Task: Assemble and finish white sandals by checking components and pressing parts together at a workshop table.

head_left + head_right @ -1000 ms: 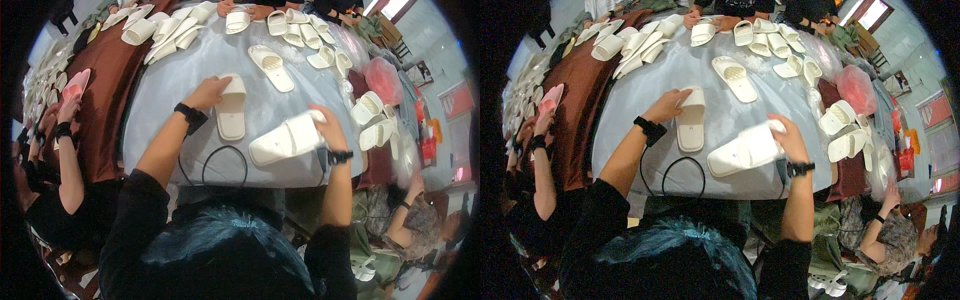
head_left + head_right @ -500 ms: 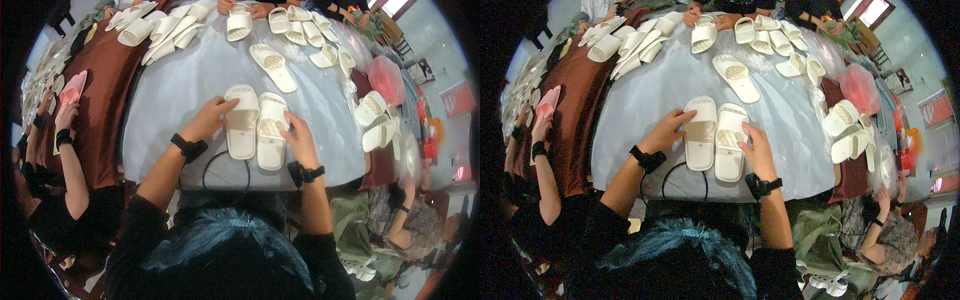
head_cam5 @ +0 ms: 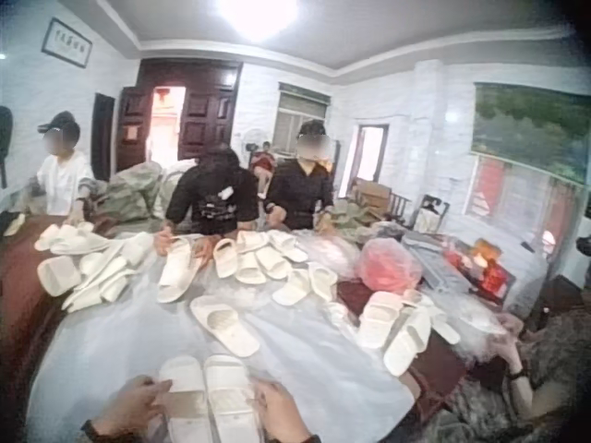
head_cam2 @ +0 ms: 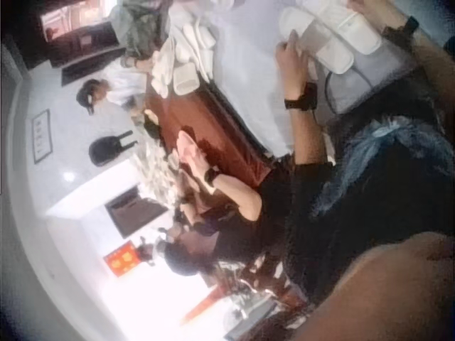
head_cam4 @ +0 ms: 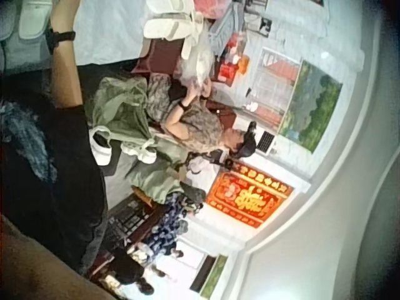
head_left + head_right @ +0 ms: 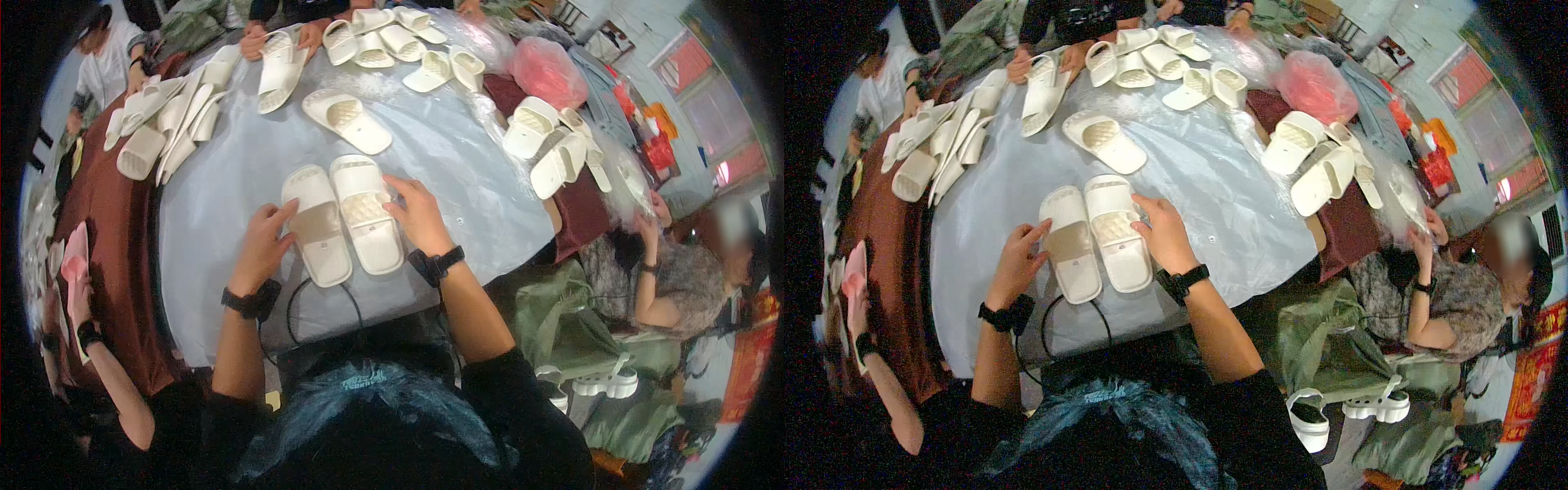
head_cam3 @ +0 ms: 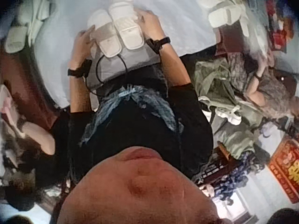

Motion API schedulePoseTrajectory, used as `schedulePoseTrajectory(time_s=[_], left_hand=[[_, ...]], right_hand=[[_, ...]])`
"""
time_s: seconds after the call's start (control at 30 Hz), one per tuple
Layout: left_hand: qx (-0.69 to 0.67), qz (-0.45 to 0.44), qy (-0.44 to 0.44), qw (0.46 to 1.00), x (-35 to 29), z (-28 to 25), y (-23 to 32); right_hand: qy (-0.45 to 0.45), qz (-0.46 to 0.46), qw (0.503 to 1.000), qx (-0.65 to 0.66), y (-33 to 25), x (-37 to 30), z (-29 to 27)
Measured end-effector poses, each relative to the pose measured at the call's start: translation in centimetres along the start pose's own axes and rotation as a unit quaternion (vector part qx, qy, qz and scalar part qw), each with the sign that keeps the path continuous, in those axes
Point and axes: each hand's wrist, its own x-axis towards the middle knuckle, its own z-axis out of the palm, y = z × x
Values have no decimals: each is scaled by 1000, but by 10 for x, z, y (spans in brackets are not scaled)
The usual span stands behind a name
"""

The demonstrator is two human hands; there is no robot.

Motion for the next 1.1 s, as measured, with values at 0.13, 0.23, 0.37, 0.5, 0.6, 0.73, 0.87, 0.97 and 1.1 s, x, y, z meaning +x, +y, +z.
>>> schedulePoseTrajectory(time_s=[0.13, 0.23, 0.37, 0.5, 0.6, 0.73, 0.87, 0.97, 1.1], left_hand=[[121, 59, 73, 988, -3, -3, 27], [118, 117, 75, 983, -5, -7, 56], [51, 185, 26, 981, -11, 6, 76], [-9, 194, -49, 980, -18, 28, 83], [6, 212, -66, 975, -24, 38, 85], [-16, 207, -109, 972, -24, 41, 93], [-39, 216, -127, 967, -24, 46, 95], [-81, 291, -147, 942, -15, 64, 106], [-79, 335, -235, 909, -1, 113, 136]], right_hand=[[52, -12, 998, -32, 20, -25, -37], [159, 74, 980, -99, 60, -44, -83], [283, 131, 910, -274, 121, -53, -162], [275, 233, 875, -324, 151, -39, -191], [228, 222, 850, -421, 168, -35, -191], [214, 241, 846, -424, 177, -51, -199], [166, 262, 886, -345, 124, -96, -190], [113, 220, 923, -295, 79, -141, -182], [40, 291, 928, -229, 11, -179, -170]])
